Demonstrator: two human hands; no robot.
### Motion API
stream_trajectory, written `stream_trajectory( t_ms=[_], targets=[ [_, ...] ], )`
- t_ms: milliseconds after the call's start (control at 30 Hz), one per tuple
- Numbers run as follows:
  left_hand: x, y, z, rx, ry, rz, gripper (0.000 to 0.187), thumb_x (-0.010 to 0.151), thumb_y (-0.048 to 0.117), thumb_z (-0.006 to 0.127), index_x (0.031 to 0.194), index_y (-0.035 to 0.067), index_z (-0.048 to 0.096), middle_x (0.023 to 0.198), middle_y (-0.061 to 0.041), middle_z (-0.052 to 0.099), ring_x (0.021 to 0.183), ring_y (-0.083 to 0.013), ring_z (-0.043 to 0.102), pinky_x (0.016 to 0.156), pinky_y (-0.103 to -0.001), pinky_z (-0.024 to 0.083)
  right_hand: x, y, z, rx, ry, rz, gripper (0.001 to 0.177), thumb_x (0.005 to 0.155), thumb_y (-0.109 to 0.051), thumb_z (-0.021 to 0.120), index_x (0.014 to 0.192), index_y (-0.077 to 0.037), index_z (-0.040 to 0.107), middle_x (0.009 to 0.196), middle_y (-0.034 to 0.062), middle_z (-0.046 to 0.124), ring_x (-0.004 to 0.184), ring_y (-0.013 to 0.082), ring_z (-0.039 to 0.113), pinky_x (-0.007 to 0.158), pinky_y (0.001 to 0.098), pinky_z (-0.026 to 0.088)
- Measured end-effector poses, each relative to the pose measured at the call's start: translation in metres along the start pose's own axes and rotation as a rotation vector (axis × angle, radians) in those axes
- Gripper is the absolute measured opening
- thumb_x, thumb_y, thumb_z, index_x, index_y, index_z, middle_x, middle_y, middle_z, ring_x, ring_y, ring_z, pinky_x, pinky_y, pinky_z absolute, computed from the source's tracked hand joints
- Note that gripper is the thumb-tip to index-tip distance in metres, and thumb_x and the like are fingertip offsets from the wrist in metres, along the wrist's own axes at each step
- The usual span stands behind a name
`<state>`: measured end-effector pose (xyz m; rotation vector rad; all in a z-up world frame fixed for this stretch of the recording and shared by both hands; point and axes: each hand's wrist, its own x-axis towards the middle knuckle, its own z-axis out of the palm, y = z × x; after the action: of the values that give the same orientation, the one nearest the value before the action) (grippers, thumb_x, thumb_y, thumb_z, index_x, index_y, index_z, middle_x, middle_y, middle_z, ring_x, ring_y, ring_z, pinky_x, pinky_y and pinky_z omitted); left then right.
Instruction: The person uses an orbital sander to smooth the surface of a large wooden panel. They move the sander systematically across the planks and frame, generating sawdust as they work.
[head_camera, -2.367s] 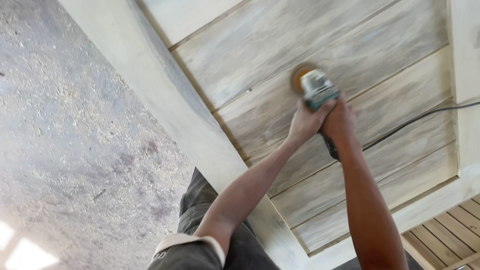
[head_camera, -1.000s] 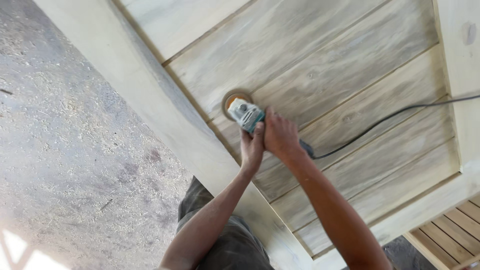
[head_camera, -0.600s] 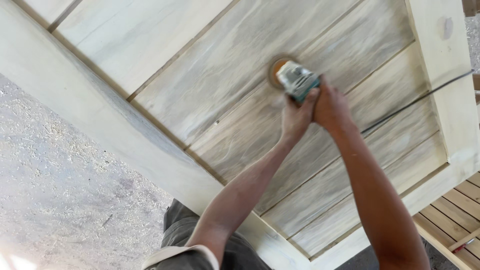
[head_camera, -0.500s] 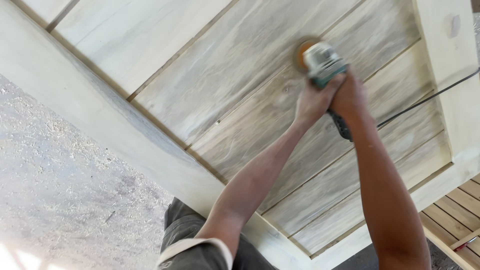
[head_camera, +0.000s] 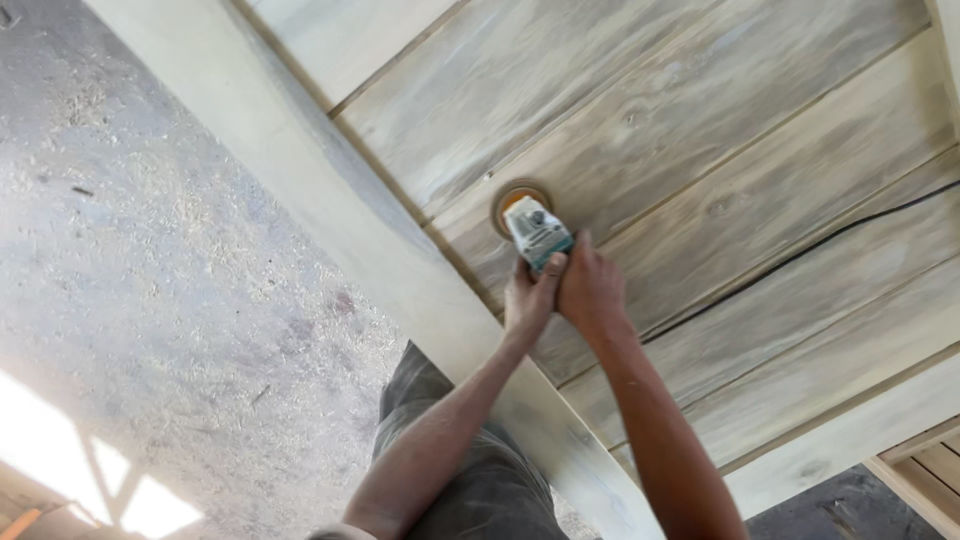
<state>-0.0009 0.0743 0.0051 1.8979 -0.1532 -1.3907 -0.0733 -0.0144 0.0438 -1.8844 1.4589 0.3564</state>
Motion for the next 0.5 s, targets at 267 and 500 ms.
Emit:
stream_trajectory(
  t_ms=[267,500],
  targets=[
    [-0.043,-0.051,-0.026,-0.191,0.054,0.05,0.084,0.088,0.063,0.065,0.148,0.007,0.048,0.132,-0.016,0.067,0.121,-0.024,0.065,0.095,-0.036,0.054,-0.047,-0.017,0.021,-0.044,-0.079,-0.125,0.049,0.085,-0.039,0.075,0.109,-0.004,0.05,0.098,0.0243,0.071,0.092,0.0475,0.07,0.081,0.0578,0.054],
    [-0.014,-0.019,0.049,-0.311,-0.071,0.191,0.087,0.084,0.063,0.073,0.139,-0.001,0.053,0.129,-0.017,0.069,0.12,-0.0257,0.067,0.101,-0.037,0.052,-0.01,0.044,-0.013,-0.132,0.012,-0.005,0.048,0.084,-0.033,0.074,0.117,-0.009,0.048,0.101,0.0255,0.072,0.096,0.049,0.069,0.083,0.0594,0.054]
  ],
)
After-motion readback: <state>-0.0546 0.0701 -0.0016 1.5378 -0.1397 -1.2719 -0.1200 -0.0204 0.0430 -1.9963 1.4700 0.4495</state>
